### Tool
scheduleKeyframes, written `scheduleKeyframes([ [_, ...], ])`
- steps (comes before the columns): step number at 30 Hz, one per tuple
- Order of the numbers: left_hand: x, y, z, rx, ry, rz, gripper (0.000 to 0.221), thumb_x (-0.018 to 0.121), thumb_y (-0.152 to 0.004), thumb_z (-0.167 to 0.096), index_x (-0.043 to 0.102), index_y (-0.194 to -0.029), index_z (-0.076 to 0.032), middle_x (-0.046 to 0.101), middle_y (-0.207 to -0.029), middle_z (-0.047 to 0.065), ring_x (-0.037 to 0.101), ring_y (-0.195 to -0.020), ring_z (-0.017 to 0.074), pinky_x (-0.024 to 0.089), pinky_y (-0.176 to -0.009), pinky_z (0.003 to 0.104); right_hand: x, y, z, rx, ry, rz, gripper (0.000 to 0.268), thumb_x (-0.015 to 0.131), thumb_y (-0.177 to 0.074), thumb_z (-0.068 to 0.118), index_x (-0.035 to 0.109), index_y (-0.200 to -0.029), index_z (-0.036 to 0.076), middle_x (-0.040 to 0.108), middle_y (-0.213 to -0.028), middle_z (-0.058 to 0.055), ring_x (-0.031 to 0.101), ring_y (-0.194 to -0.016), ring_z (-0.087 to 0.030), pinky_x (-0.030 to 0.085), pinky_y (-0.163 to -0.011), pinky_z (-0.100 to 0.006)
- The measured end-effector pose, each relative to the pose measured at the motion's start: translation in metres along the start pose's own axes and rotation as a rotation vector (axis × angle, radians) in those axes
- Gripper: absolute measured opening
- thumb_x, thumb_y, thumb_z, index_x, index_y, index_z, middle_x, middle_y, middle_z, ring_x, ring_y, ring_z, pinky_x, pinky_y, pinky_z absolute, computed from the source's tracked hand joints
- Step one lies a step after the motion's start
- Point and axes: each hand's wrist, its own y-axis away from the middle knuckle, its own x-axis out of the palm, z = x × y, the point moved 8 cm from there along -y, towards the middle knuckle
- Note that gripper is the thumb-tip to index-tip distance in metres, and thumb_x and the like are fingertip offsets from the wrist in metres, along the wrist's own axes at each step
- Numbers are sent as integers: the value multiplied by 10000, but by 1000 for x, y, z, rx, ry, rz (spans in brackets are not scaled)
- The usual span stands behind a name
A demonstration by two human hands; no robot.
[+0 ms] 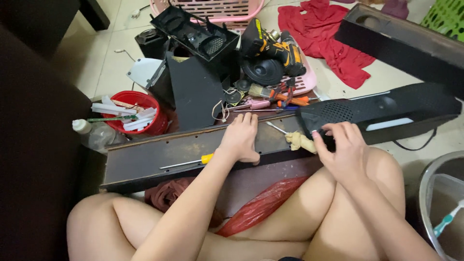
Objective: Adjusting and repairing a speaker housing using a screwdriver and pliers while sitting on the floor.
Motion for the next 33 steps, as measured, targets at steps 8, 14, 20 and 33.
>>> scheduleKeyframes([
  [8,1,5,2,-48,-1,-14,1156,678,-260,-466,357,-1241,54,448,-1118,164,433,-1063,326,329,-960,359,16,-6,14,-88,90,157,256,624,-814,320,640,-895,77,495,-789,-68,544,-757,-247,466,-676,-326],
  [14,-1,7,3,-44,0,-81,1102,644,-302,-476,362,-1233,42,445,-1111,161,430,-1057,314,327,-942,345,31,-12,15,-101,136,289,288,614,-802,326,624,-896,54,474,-783,-74,538,-778,-268,441,-717,-350],
  [20,6,4,8,-65,21,-59,1126,635,-298,-501,345,-1249,28,430,-1163,160,408,-1105,308,303,-977,353,52,-7,16,88,255,683,333,598,-778,364,608,-938,72,536,-861,-108,592,-849,-318,463,-747,-389],
  [33,7,1,3,-50,-20,-40,1150,685,-303,-504,352,-1269,24,448,-1174,156,422,-1119,299,328,-966,365,54,1,-11,298,288,882,315,624,-755,220,514,-935,-14,562,-848,-156,638,-803,-386,523,-693,-447],
])
